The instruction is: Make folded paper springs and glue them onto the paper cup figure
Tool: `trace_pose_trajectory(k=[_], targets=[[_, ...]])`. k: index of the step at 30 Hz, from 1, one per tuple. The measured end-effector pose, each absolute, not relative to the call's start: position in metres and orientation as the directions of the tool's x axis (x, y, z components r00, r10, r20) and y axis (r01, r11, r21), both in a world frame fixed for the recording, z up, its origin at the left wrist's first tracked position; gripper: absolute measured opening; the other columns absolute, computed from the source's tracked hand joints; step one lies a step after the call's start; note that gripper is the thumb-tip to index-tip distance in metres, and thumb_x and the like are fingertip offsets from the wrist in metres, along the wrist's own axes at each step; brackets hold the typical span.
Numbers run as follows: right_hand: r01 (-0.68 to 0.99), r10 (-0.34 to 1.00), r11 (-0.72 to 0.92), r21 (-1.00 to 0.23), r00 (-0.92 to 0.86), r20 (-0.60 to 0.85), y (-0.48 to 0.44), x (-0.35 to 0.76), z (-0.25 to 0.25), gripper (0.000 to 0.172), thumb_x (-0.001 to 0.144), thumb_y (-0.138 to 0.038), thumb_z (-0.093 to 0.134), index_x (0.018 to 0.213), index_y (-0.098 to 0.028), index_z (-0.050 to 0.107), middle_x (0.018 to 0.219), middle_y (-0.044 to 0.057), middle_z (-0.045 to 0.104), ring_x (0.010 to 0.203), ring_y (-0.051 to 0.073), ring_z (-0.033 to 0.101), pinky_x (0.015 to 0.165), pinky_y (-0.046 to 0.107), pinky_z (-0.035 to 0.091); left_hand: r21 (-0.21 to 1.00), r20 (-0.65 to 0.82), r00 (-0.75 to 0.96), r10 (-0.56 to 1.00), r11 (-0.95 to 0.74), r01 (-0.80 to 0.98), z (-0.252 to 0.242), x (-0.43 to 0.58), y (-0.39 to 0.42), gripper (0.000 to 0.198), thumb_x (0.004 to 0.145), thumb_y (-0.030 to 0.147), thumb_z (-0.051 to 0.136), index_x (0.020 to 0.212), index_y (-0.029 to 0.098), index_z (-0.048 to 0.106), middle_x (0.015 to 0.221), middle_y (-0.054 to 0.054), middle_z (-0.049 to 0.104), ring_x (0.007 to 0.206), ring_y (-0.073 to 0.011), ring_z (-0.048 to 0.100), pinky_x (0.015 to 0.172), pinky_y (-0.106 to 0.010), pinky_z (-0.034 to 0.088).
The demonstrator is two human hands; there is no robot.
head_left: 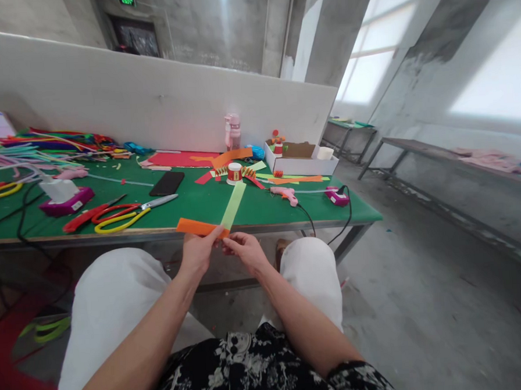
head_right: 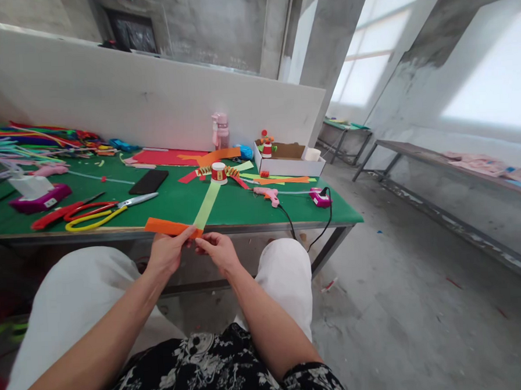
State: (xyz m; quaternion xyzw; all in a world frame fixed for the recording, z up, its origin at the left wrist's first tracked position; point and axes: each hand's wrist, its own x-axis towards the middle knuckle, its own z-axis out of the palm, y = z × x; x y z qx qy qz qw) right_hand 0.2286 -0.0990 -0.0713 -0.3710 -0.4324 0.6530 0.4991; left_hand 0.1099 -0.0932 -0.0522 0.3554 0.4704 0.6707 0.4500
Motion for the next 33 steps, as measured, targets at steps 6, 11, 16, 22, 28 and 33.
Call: trace_pose_trajectory(k=[6,11,16,22,28,33], targets=[[-0.330,0.983,-0.090,-0.940,-0.180,-0.031,-0.095,0.235,-0.064,0.033,0.054,-0.044,0.084,0.063,-0.018,0.066,0.057,-0.002,0.064,0.051,0.011,0.056,0.058,0.026,0.048,0.971,0.032,-0.092,0.995,-0.052,-0.231,-0.044,0.099,-0.099,0.045,0.042,0.045,0.089,0.067,0.014,0.069,0.065,-0.005,0.069,0.057,-0.0160,0.059,0.054,-0.027,0.046],[-0.321,0.985,-0.054,-0.946,-0.173,0.002,-0.096,0.238,-0.060,0.030,0.056,-0.043,0.083,0.061,-0.019,0.067,0.057,-0.002,0.065,0.051,0.010,0.055,0.058,0.024,0.048,0.978,0.034,-0.043,0.998,-0.042,-0.203,-0.041,0.097,-0.103,0.040,0.043,0.043,0.089,0.065,0.015,0.070,0.062,-0.004,0.069,0.053,-0.0139,0.056,0.050,-0.025,0.042],[-0.293,0.978,-0.024,-0.956,-0.206,0.038,-0.096,0.236,-0.061,0.032,0.056,-0.046,0.083,0.065,-0.018,0.069,0.058,-0.002,0.065,0.054,0.011,0.057,0.060,0.025,0.049,0.979,0.039,-0.084,0.996,-0.055,-0.197,-0.045,0.096,-0.099,0.038,0.042,0.041,0.088,0.061,0.015,0.068,0.054,-0.002,0.064,0.045,-0.0113,0.050,0.044,-0.024,0.037],[-0.314,0.973,-0.114,-0.943,-0.228,-0.042,-0.095,0.237,-0.060,0.038,0.050,-0.044,0.086,0.071,-0.017,0.069,0.066,-0.001,0.067,0.060,0.011,0.059,0.064,0.025,0.049,0.984,0.026,-0.094,0.995,-0.042,-0.174,-0.047,0.095,-0.099,0.035,0.041,0.036,0.088,0.059,0.014,0.067,0.049,-0.001,0.061,0.043,-0.0105,0.048,0.041,-0.022,0.034],[-0.336,0.999,-0.001,-0.942,-0.045,0.015,-0.094,0.235,-0.063,0.034,0.056,-0.046,0.082,0.058,-0.019,0.063,0.058,-0.002,0.063,0.057,0.012,0.055,0.063,0.026,0.047,0.982,-0.025,-0.009,1.000,0.023,-0.185,-0.053,0.100,-0.101,0.039,0.044,0.039,0.088,0.067,0.013,0.072,0.059,-0.005,0.068,0.047,-0.0115,0.052,0.044,-0.023,0.038],[-0.317,0.993,0.107,-0.942,0.083,0.085,-0.096,0.227,-0.069,0.030,0.063,-0.046,0.078,0.059,-0.020,0.063,0.062,-0.001,0.065,0.061,0.014,0.056,0.066,0.027,0.047,0.967,-0.037,-0.037,0.999,0.026,-0.252,-0.058,0.108,-0.100,0.047,0.047,0.047,0.087,0.075,0.013,0.072,0.072,-0.008,0.072,0.060,-0.0150,0.061,0.054,-0.025,0.045]])
